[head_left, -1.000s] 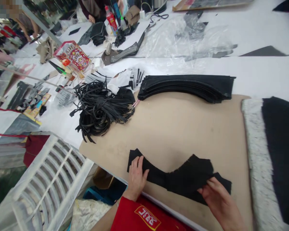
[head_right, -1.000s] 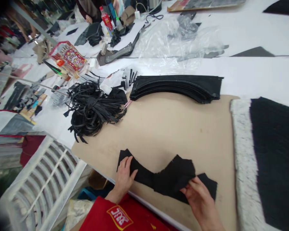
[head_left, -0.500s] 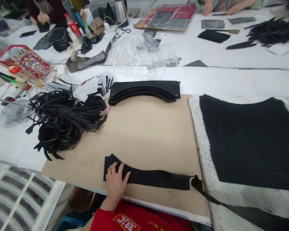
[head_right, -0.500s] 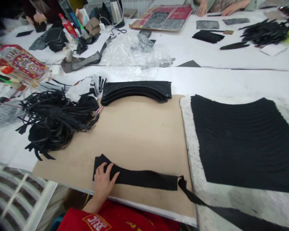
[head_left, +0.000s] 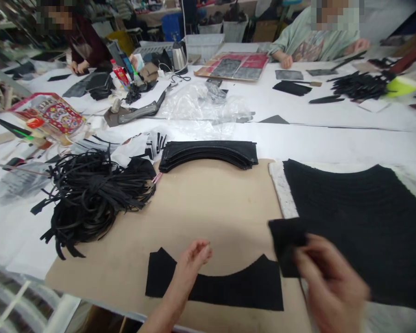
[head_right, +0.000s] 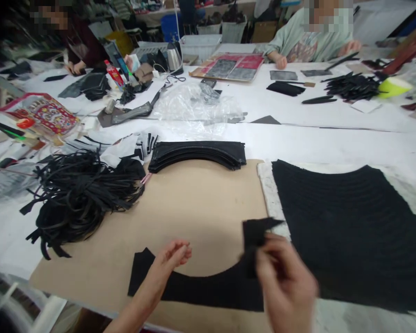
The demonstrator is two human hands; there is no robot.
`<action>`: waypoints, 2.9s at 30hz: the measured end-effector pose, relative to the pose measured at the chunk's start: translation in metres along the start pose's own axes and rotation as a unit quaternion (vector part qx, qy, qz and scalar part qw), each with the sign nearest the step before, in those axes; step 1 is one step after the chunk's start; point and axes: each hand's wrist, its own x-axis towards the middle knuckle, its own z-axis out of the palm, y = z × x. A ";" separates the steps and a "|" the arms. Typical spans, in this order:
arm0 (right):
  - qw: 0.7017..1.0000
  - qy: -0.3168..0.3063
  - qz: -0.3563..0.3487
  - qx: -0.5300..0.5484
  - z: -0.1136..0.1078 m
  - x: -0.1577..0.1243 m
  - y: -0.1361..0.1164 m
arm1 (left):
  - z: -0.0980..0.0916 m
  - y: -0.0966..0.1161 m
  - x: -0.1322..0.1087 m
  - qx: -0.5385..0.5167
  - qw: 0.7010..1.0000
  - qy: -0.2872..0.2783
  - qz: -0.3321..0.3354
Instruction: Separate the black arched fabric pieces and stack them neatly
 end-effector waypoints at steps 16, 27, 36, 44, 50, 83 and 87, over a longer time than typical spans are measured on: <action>0.937 -0.191 -0.245 -0.161 0.203 -0.005 0.024 | -0.095 0.013 0.054 -0.053 0.990 0.117 -0.062; 0.931 -0.351 0.067 0.071 0.125 0.059 0.045 | -0.101 0.068 0.053 0.051 0.997 -0.053 0.016; 0.759 -0.560 0.249 0.220 0.081 0.060 0.042 | -0.123 0.110 0.071 0.049 0.995 0.017 0.084; 0.809 -0.517 0.261 0.104 0.016 0.064 0.074 | -0.162 0.080 0.103 -0.059 0.998 0.035 0.011; 0.865 -0.441 0.073 -0.226 -0.010 0.130 0.072 | -0.164 0.043 0.144 0.068 0.992 0.097 0.044; 0.838 0.030 -0.168 -0.518 0.020 0.074 0.151 | -0.104 -0.032 0.150 0.677 0.662 0.116 0.299; 0.857 0.017 -0.144 -0.495 0.021 0.077 0.145 | -0.107 -0.023 0.155 0.663 0.678 0.113 0.298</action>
